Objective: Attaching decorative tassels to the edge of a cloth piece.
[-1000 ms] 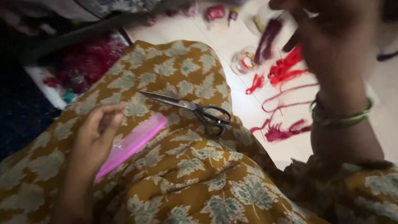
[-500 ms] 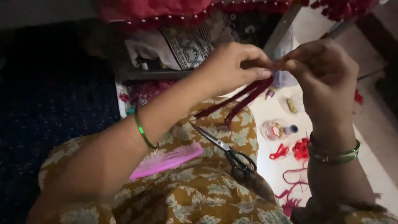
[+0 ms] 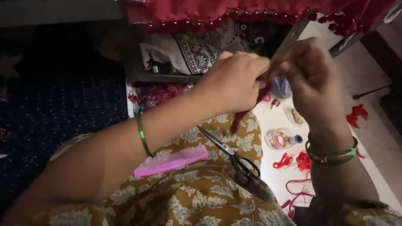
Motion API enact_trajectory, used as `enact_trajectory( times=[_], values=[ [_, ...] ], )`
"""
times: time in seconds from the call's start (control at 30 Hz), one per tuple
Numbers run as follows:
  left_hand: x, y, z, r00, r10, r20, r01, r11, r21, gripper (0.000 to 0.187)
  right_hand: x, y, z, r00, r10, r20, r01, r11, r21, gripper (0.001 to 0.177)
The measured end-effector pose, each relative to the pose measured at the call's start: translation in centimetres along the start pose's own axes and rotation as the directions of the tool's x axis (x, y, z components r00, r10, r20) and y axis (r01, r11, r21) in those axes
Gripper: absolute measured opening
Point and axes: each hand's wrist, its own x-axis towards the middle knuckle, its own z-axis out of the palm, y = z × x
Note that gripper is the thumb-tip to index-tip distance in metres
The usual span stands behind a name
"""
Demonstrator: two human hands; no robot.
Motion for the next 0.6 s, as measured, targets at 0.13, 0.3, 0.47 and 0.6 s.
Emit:
enact_trajectory(
  times=[0.13, 0.3, 0.47, 0.6],
  values=[
    [-1.0, 0.6, -0.3, 0.998, 0.040, 0.039, -0.045, 0.991, 0.125, 0.011, -0.5, -0.4, -0.2, 0.993, -0.053, 0.109, 0.084, 0.946, -0.313, 0.012],
    [-1.5, 1.5, -1.5, 0.990, -0.008, 0.141, -0.011, 0.992, 0.129, 0.010, -0.2, -2.0, 0.1, 0.985, 0.069, 0.156, -0.029, 0.969, -0.244, 0.015],
    [-2.1, 0.8, -1.2, 0.985, -0.002, 0.174, -0.017, 0.994, 0.106, 0.011, 0.3, -1.5, -0.7, 0.961, 0.013, 0.276, 0.051, 0.973, -0.224, 0.012],
    [-1.7, 0.7, -0.4, 0.931, -0.187, 0.314, 0.246, 0.956, -0.161, 0.021, 1.7, -2.8, -0.5, 0.969, 0.077, 0.233, -0.040, 0.986, -0.159, 0.013]
  ],
)
